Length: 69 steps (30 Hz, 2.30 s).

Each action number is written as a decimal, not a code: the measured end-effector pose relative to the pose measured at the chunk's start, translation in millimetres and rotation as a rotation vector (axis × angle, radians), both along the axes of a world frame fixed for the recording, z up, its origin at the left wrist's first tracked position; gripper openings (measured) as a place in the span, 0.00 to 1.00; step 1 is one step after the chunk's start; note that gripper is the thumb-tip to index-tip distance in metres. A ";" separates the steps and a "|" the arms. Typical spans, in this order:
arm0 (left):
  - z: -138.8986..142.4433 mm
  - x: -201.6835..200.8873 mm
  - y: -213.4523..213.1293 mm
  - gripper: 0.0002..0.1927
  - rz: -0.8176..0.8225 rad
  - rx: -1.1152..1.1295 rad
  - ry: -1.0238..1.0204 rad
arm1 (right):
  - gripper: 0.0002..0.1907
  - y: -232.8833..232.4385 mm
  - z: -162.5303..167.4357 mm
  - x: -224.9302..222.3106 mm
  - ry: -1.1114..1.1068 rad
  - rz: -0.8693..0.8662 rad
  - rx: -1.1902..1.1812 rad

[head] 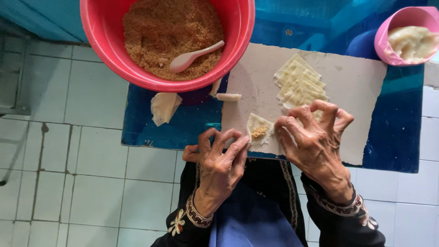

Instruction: The person folds thin dough wrappers into filled pastries at a table. They take a square wrapper, spoon brown sugar filling from a red basin onto it with a spoon, then fold and pinch the wrapper closed by hand, placing finished pieces on the board with other folded wrappers.

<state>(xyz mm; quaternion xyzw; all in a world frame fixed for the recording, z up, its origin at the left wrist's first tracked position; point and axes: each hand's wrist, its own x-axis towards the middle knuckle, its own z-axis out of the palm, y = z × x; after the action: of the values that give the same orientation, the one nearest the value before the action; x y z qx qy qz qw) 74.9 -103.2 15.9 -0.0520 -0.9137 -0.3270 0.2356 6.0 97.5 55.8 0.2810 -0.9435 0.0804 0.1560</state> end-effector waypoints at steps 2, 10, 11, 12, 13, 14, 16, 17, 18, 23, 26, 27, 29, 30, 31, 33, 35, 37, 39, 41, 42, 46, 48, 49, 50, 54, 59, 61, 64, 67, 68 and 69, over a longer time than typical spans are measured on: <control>1.4 0.9 -0.2 0.16 -0.008 -0.030 -0.007 | 0.08 -0.4 -0.3 -0.2 -0.019 0.008 -0.005; -0.4 -3.1 5.6 0.15 -0.016 -0.041 0.025 | 0.12 -2.1 -1.6 -0.4 -0.106 0.089 -0.163; -0.5 -3.8 6.0 0.15 -0.035 -0.021 0.029 | 0.12 -2.0 -2.1 -0.6 -0.115 0.098 -0.178; -0.5 -5.3 6.6 0.15 -0.052 0.000 0.035 | 0.13 -1.4 -2.3 -1.3 -0.122 0.108 -0.192; -0.8 -6.4 6.9 0.15 -0.070 0.021 0.040 | 0.13 -1.0 -2.7 -1.5 -0.131 0.118 -0.206; -1.1 -7.5 7.9 0.15 -0.095 0.065 0.053 | 0.13 -0.4 -2.9 -1.5 -0.146 0.140 -0.230; -2.1 -10.8 10.2 0.16 -0.144 0.154 0.084 | 0.14 1.0 -4.0 -2.0 -0.173 0.186 -0.277; -2.7 -12.0 10.4 0.17 -0.155 0.149 0.086 | 0.15 1.5 -5.1 -2.2 -0.174 0.193 -0.290; -3.3 -13.4 10.7 0.17 -0.167 0.143 0.089 | 0.16 1.7 -6.5 -2.8 -0.174 0.201 -0.302; -3.6 -18.3 12.7 0.16 -0.150 0.111 0.083 | 0.18 1.7 -15.5 -9.3 -0.199 0.227 -0.348; -1.7 -21.1 11.7 0.13 -0.144 0.071 0.081 | 0.18 2.1 -18.6 -13.7 -0.230 0.244 -0.370; -0.5 -21.3 10.7 0.12 -0.144 0.035 0.079 | 0.18 2.2 -19.0 -14.6 -0.227 0.248 -0.370; 2.6 -20.3 8.2 0.12 -0.145 -0.046 0.053 | 0.18 2.3 -18.4 -15.6 -0.210 0.258 -0.354; 4.4 -19.1 6.6 0.12 -0.148 -0.092 0.029 | 0.18 2.5 -17.3 -15.6 -0.195 0.264 -0.337; 6.1 -18.0 5.1 0.13 -0.151 -0.138 0.005 | 0.18 2.5 -15.9 -15.3 -0.181 0.268 -0.320; 8.1 -16.8 2.7 0.13 -0.150 -0.163 0.027 | 0.17 2.0 -12.7 -15.2 -0.134 0.288 -0.267; 8.2 -17.5 0.8 0.13 -0.146 -0.184 0.043 | 0.16 1.6 -8.5 -14.5 -0.105 0.301 -0.220; 6.4 -18.9 0.1 0.12 -0.136 -0.202 0.052 | 0.17 1.7 -3.8 -12.8 -0.098 0.311 -0.179; 3.9 -19.4 0.7 0.11 -0.131 -0.230 0.045 | 0.18 2.0 0.3 -12.6 -0.102 0.327 -0.157; 1.7 -19.1 1.8 0.11 -0.127 -0.238 0.036 | 0.18 1.5 2.8 -12.2 -0.115 0.338 -0.149; 0.4 -20.2 3.1 0.10 -0.123 -0.230 0.032 | 0.17 1.2 3.5 -12.9 -0.123 0.344 -0.150; -1.2 -23.9 5.5 0.09 -0.102 -0.176 0.037 | 0.15 0.6 4.3 -17.3 -0.115 0.381 -0.127; 0.1 -24.9 5.5 0.10 -0.108 -0.152 0.024 | 0.14 0.4 4.5 -18.6 -0.081 0.403 -0.089; 0.8 -25.6 5.2 0.10 -0.109 -0.140 0.018 | 0.13 0.1 4.6 -19.1 -0.063 0.415 -0.070; 1.8 -25.6 4.3 0.11 -0.130 -0.108 0.015 | 0.13 -0.2 4.8 -18.7 -0.052 0.415 -0.059; 4.4 -26.3 0.8 0.11 -0.185 -0.089 0.029 | 0.12 -1.9 6.0 -18.3 -0.065 0.398 -0.032; 3.8 -27.2 -0.8 0.10 -0.157 -0.113 0.047 | 0.09 -5.4 6.1 -27.2 -0.151 0.405 -0.043; 3.4 -28.2 -1.3 0.10 -0.162 -0.132 0.022 | 0.09 -7.1 6.0 -31.3 -0.183 0.400 -0.067; 3.1 -30.8 -0.3 0.08 -0.138 -0.150 0.057 | 0.10 -10.8 4.5 -36.1 -0.224 0.366 -0.096; 2.9 -33.1 0.1 0.11 -0.144 -0.151 0.029 | 0.10 -10.8 3.9 -38.7 -0.243 0.362 -0.109; 2.7 -33.3 0.2 0.11 -0.145 -0.143 0.020 | 0.11 -10.3 3.5 -38.9 -0.217 0.362 -0.110; 2.3 -33.8 0.0 0.12 -0.149 -0.136 0.014 | 0.11 -9.9 3.2 -39.0 -0.188 0.360 -0.111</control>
<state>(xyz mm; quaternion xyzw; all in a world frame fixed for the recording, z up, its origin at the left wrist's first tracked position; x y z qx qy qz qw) 41.1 -103.2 18.2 -0.1377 -0.9258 -0.2803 0.2129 -33.0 87.6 59.0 0.4274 -0.8826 0.1847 0.0656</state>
